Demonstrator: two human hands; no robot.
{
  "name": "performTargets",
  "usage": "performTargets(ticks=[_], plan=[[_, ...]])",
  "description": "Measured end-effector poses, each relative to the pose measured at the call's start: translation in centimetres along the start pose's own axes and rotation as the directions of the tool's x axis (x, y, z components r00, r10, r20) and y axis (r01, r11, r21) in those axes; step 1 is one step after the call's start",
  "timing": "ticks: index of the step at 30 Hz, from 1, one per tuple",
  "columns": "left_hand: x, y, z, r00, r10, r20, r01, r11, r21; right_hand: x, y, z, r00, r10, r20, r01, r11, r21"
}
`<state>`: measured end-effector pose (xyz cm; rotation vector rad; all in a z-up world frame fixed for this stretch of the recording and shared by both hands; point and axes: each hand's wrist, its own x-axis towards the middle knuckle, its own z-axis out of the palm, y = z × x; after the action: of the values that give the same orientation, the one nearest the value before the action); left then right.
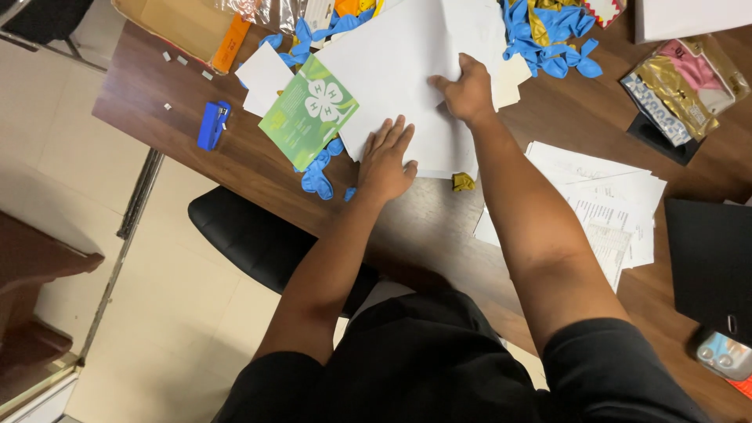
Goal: The person is using a hole puncher to create holes in several sheets of paper.
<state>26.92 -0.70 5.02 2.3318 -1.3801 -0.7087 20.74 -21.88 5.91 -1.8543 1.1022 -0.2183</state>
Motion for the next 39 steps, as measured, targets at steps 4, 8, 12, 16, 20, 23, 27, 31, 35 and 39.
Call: performTargets(ticks=[4, 8, 12, 16, 20, 23, 27, 31, 35, 39], plan=[[-0.3, -0.9, -0.2, 0.999, 0.042, 0.004, -0.041, 0.995, -0.096, -2.6, -0.7, -0.6, 0.977, -0.191, -0.09, 0.203, 0.968, 0.15], [-2.2, 0.9, -2.3, 0.993, 0.067, -0.101, -0.121, 0.505, -0.855, -10.7, -4.3, -3.9, 0.725, -0.608, -0.324, 0.543, 0.794, -0.273], [-5.5, 3.4, 1.3, 0.861, 0.061, -0.504, -0.499, -0.087, -0.862, -19.6, -5.4, -4.6, 0.436, -0.87, -0.231, 0.716, 0.491, -0.496], [-7.0, 7.0, -1.5, 0.921, -0.289, -0.263, -0.265, 0.034, -0.964, -25.1, -4.3, -4.2, 0.371, -0.898, -0.238, 0.754, 0.441, -0.488], [-7.9, 5.3, -1.0, 0.996, -0.012, -0.084, -0.081, 0.165, -0.983, -30.3, 0.9, -6.0, 0.634, -0.725, -0.269, 0.68, 0.688, -0.251], [-8.9, 5.0, -0.9, 0.968, 0.186, 0.171, 0.153, 0.108, -0.982, -31.5, 11.1, -6.0, 0.839, -0.316, -0.444, 0.387, 0.919, 0.077], [-9.5, 6.8, 0.0, 0.785, 0.426, 0.45, 0.444, 0.12, -0.888, -32.0, 19.1, -6.9, 0.932, 0.295, -0.213, -0.012, 0.609, 0.793], [-9.2, 11.1, 0.5, 0.705, 0.448, 0.55, 0.47, 0.286, -0.835, -35.5, 21.4, -8.3, 0.954, 0.293, 0.063, -0.122, 0.186, 0.975], [-8.3, 14.0, 1.2, 0.697, 0.323, 0.64, 0.452, 0.496, -0.742, -39.7, 22.0, -9.7, 0.975, 0.221, 0.005, -0.027, 0.096, 0.995], [-8.1, 17.2, 1.7, 0.787, 0.123, 0.604, 0.14, 0.918, -0.37, -43.7, 19.5, -11.5, 0.855, 0.513, -0.084, -0.088, 0.303, 0.949]])
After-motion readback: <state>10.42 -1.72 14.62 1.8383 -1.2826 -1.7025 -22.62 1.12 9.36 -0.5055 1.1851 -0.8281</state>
